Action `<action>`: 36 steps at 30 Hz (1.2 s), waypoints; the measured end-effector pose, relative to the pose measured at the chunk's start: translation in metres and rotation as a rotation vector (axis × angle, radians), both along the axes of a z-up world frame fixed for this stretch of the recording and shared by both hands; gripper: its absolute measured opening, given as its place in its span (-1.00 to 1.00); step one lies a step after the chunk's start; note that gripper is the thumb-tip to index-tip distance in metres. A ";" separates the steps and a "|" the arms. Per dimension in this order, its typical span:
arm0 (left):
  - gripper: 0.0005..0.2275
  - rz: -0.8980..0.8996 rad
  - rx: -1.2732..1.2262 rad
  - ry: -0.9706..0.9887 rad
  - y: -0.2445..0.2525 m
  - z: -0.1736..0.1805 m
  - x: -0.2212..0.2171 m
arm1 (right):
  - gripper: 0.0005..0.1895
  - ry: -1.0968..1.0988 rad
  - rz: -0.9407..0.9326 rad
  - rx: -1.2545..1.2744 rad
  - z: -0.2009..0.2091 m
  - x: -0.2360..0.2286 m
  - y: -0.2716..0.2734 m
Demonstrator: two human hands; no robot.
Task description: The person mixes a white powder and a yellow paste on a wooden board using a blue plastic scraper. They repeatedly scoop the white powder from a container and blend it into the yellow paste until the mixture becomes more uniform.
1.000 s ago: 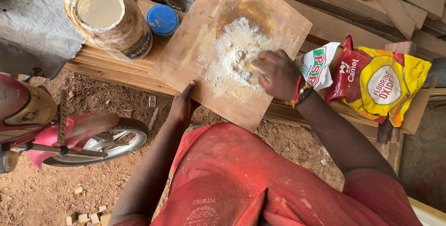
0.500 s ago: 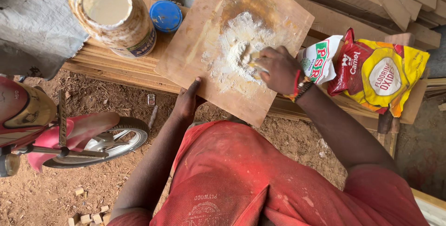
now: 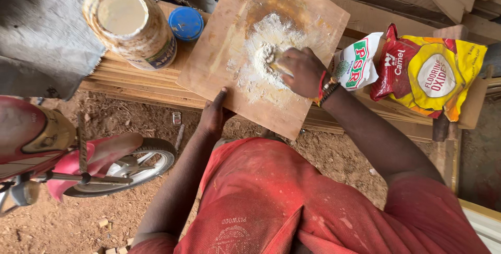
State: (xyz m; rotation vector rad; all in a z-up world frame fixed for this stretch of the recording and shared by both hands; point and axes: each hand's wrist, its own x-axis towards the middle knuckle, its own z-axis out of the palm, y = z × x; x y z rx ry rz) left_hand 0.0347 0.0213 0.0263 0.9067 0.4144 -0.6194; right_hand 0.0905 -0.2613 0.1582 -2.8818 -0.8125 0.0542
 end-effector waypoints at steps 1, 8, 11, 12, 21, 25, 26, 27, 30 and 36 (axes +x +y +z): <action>-0.37 0.000 0.017 0.007 0.000 0.001 0.001 | -0.66 -0.019 0.038 -0.017 0.000 0.002 0.001; -0.37 0.029 0.003 0.008 -0.001 -0.003 -0.001 | -0.63 0.076 -0.059 -0.016 -0.003 0.006 -0.004; -0.37 -0.009 0.071 0.028 0.000 -0.005 0.000 | -0.60 0.078 -0.024 -0.069 -0.002 0.008 -0.004; -0.37 -0.006 0.067 0.027 -0.001 -0.005 -0.001 | -0.60 0.073 -0.030 -0.071 -0.001 0.007 -0.003; -0.35 -0.020 0.091 0.008 0.000 -0.001 -0.002 | -0.61 0.100 -0.065 -0.102 0.000 0.008 0.008; -0.34 -0.009 0.087 0.018 -0.001 0.000 -0.002 | -0.69 0.098 -0.043 -0.029 -0.001 0.011 0.009; -0.34 -0.012 0.094 0.016 0.000 0.000 -0.001 | -0.67 0.129 -0.047 -0.076 -0.001 0.012 0.011; -0.34 -0.020 0.100 0.007 0.000 0.000 0.000 | -0.65 0.160 -0.048 -0.127 0.000 0.014 0.012; -0.34 -0.031 0.099 -0.007 0.000 -0.002 -0.002 | -0.59 0.128 -0.086 -0.114 0.000 0.014 0.012; -0.34 -0.043 0.134 -0.014 0.001 -0.002 -0.001 | -0.61 0.147 -0.051 -0.125 0.000 0.013 0.008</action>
